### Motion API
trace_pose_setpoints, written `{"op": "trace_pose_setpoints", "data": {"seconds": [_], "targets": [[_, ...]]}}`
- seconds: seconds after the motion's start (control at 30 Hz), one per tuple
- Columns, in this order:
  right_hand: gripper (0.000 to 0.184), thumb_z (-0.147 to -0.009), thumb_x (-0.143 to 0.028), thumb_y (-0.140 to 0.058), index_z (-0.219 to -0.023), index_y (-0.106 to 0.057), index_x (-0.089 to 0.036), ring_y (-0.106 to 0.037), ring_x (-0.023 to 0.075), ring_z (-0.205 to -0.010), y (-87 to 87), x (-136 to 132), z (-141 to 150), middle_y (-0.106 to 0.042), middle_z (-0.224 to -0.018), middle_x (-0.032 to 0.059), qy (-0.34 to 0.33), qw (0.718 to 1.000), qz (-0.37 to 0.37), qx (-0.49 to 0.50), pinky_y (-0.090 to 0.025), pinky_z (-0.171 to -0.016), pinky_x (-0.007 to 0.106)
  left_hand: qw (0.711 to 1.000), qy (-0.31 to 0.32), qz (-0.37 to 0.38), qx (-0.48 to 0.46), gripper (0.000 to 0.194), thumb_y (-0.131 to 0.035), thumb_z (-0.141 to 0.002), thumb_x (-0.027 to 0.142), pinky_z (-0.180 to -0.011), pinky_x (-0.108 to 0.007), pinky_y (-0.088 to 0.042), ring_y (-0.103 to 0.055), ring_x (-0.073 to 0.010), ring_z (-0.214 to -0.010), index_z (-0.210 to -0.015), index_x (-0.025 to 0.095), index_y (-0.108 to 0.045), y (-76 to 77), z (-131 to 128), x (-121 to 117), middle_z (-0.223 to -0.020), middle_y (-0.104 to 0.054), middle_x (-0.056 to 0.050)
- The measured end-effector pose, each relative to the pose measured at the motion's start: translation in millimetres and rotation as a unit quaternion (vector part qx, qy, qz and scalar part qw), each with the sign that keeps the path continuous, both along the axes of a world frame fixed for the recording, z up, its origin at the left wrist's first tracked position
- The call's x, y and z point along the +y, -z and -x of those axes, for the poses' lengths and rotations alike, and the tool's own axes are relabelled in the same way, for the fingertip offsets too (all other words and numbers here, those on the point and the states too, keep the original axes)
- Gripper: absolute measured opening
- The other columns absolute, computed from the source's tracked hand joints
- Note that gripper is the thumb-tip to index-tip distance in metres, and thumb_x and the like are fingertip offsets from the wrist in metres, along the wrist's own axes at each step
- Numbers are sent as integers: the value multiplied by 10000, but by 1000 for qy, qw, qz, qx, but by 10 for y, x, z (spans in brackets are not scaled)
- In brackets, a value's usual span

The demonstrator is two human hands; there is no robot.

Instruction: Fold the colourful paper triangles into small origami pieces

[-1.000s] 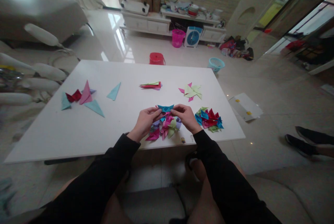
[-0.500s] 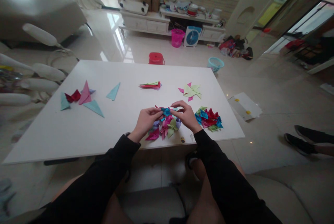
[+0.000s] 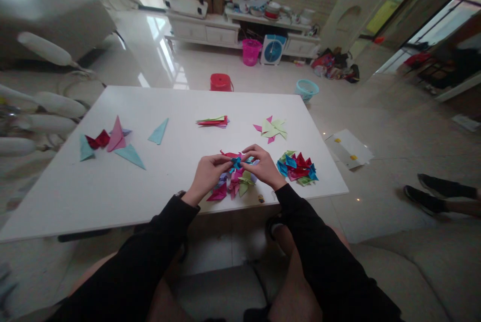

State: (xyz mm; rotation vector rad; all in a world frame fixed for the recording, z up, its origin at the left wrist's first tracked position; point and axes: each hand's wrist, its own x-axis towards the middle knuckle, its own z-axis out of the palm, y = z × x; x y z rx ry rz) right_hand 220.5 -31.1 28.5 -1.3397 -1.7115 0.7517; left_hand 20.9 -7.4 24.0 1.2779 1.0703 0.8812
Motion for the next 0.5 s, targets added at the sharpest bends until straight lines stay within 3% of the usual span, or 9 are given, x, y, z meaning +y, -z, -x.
{"op": "trace_pose_setpoints", "data": {"seconds": [0.27, 0.5], "targets": [[156, -772, -70, -729, -714, -687, -209, -611, 195, -980, 50, -22, 41, -656, -984, 37, -10, 997, -61, -51, -478, -906, 352, 999, 13, -8, 33, 240, -792, -708, 310, -807, -364, -611, -748, -244, -817, -878, 140, -800, 8, 6, 13, -849, -794, -94], [159, -778, -73, -720, -718, -668, -211, -593, 202, -982, 92, -39, 10, -661, -970, 36, -15, 994, -68, -86, -464, -905, 353, 998, 21, -12, 53, 235, -777, -709, 292, -777, -361, -606, -741, -247, -807, -886, 140, -806, 59, -9, 15, -840, -794, -91]]}}
